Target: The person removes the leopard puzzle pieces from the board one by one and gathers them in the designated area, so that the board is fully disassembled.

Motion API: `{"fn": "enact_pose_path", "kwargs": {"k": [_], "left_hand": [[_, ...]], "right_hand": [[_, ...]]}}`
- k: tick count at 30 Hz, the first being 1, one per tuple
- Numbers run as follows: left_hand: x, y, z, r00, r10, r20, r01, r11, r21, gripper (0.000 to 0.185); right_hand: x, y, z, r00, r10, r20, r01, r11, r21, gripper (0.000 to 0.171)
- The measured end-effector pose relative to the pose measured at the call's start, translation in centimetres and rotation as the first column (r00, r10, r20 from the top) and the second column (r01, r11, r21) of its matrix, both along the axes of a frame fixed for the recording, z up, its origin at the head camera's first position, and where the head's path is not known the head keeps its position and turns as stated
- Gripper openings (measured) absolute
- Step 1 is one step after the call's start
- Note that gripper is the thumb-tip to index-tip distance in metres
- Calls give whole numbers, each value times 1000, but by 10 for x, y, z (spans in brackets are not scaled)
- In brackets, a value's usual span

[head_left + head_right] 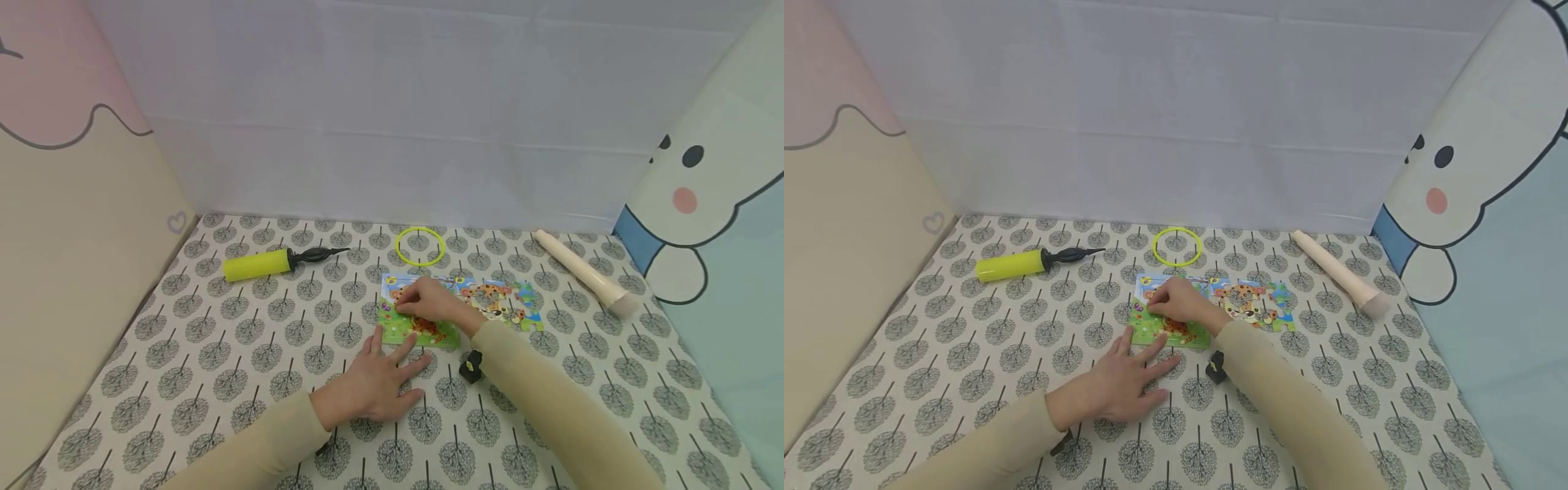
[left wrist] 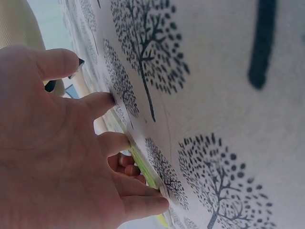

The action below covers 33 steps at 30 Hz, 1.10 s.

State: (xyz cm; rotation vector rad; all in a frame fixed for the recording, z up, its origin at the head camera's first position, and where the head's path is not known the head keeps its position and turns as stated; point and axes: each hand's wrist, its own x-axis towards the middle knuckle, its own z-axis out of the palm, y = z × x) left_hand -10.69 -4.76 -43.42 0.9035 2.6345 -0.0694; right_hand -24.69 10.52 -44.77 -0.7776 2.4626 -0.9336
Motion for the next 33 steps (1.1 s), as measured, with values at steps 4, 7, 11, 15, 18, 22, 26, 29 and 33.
{"fn": "enact_pose_path", "kwargs": {"k": [4, 7, 11, 15, 18, 22, 26, 29, 33], "left_hand": [[-1, 0, 1, 1000, 3, 12, -3, 1000, 4, 60], [-2, 0, 1, 1000, 0, 5, 0, 1000, -3, 60], [-2, 0, 2, 1000, -7, -21, 7, 1000, -24, 62], [-1, 0, 2, 999, -14, -45, 12, 999, -43, 64], [-1, 1, 1, 998, -17, -54, 14, 998, -55, 66], [-2, 1, 1, 999, -16, -48, 13, 997, -72, 68], [-2, 3, 4, 999, -20, -35, 17, 996, -89, 68], [-2, 3, 7, 1000, -15, -27, 12, 995, -101, 68], [-1, 3, 7, 1000, 1, -16, -2, 995, -100, 70]], "right_hand": [[0, 0, -1, 1000, -10, 21, 10, 1000, -2, 13], [-1, 0, -2, 999, -8, 34, 8, 1000, -10, 11], [-2, 0, -3, 999, 3, 49, -2, 1000, -25, 8], [-2, 0, -1, 998, 7, 62, -5, 1000, -30, 7], [-1, 0, 1, 997, -5, 72, 8, 999, -37, 7], [0, 1, 3, 995, -12, 99, 18, 998, -65, 9], [-1, 4, 1, 989, -27, 148, 41, 995, -90, 11], [-4, 7, 0, 980, -50, 192, 76, 989, -130, 11], [-8, 15, 2, 974, -68, 214, 112, 974, -198, 13]]}}
